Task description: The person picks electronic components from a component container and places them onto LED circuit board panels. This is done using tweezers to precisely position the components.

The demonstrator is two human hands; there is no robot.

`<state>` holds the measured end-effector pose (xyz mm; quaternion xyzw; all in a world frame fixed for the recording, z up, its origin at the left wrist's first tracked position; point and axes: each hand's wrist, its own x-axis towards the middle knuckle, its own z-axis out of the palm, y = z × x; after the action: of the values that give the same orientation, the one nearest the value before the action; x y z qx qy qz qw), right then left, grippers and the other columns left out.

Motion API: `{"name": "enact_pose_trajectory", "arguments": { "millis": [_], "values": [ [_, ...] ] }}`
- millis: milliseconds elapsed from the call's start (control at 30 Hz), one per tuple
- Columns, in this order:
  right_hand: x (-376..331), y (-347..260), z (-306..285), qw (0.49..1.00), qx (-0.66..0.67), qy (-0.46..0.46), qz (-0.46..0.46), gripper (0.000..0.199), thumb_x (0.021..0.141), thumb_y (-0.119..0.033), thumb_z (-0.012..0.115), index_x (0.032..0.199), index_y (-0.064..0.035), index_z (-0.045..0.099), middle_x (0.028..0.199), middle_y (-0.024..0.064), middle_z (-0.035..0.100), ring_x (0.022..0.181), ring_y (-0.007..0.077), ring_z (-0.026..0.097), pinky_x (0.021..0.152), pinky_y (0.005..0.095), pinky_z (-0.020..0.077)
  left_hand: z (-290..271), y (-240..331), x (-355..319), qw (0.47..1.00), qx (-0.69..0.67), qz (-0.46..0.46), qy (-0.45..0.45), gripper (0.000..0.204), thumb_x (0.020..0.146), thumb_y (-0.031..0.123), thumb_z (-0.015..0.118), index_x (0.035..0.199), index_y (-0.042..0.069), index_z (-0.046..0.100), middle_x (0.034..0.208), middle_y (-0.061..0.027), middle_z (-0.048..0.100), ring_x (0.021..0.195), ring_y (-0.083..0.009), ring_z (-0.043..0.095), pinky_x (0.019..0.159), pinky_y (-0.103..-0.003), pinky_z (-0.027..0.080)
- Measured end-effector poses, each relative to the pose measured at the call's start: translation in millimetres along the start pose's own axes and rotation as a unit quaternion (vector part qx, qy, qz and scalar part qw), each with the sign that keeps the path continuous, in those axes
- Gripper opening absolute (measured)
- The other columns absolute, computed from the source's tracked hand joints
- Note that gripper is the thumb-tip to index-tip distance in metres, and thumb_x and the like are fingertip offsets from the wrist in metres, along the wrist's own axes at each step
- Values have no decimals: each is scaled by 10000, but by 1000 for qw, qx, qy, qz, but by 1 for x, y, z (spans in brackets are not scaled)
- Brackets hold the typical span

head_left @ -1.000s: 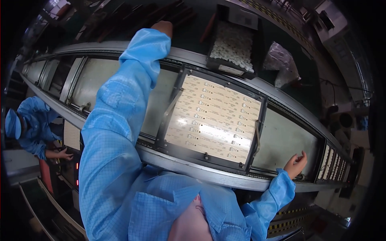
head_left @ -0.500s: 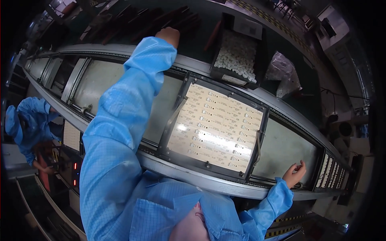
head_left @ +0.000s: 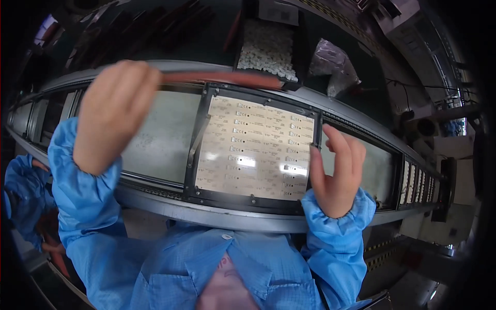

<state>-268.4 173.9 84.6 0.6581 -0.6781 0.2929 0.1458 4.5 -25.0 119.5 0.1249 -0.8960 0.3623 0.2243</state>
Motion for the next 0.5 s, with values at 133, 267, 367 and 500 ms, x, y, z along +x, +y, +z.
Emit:
{"name": "enact_pose_trajectory", "arguments": {
  "millis": [133,267,367,500],
  "values": [
    [9,-24,-11,991,-49,-75,-98,569,695,-66,757,1230,-30,568,929,102,583,797,238,546,703,336,441,11,50,38,980,-173,86,-40,86,685,160,620,721,87,591,789,-28,533,771,-168,535,699,-280,443],
    [-19,-11,5,971,-78,-201,-100,595,730,-136,729,1280,-26,528,885,84,584,726,230,566,633,344,454,35,91,64,949,-275,153,5,131,677,138,609,770,49,591,806,-39,538,794,-178,547,711,-284,453],
    [-38,-1,11,964,-93,-229,-94,588,731,-71,706,1284,-12,515,768,62,591,616,222,580,529,350,480,60,112,73,922,-338,176,66,98,676,138,608,738,66,584,792,-22,525,799,-168,538,721,-275,442],
    [-60,6,26,976,-96,-192,-41,616,728,-50,698,1304,-1,486,731,83,604,585,251,597,524,361,491,83,135,89,885,-417,190,85,81,686,145,610,737,83,600,813,-11,538,854,-162,539,764,-269,435]
  ]
}}
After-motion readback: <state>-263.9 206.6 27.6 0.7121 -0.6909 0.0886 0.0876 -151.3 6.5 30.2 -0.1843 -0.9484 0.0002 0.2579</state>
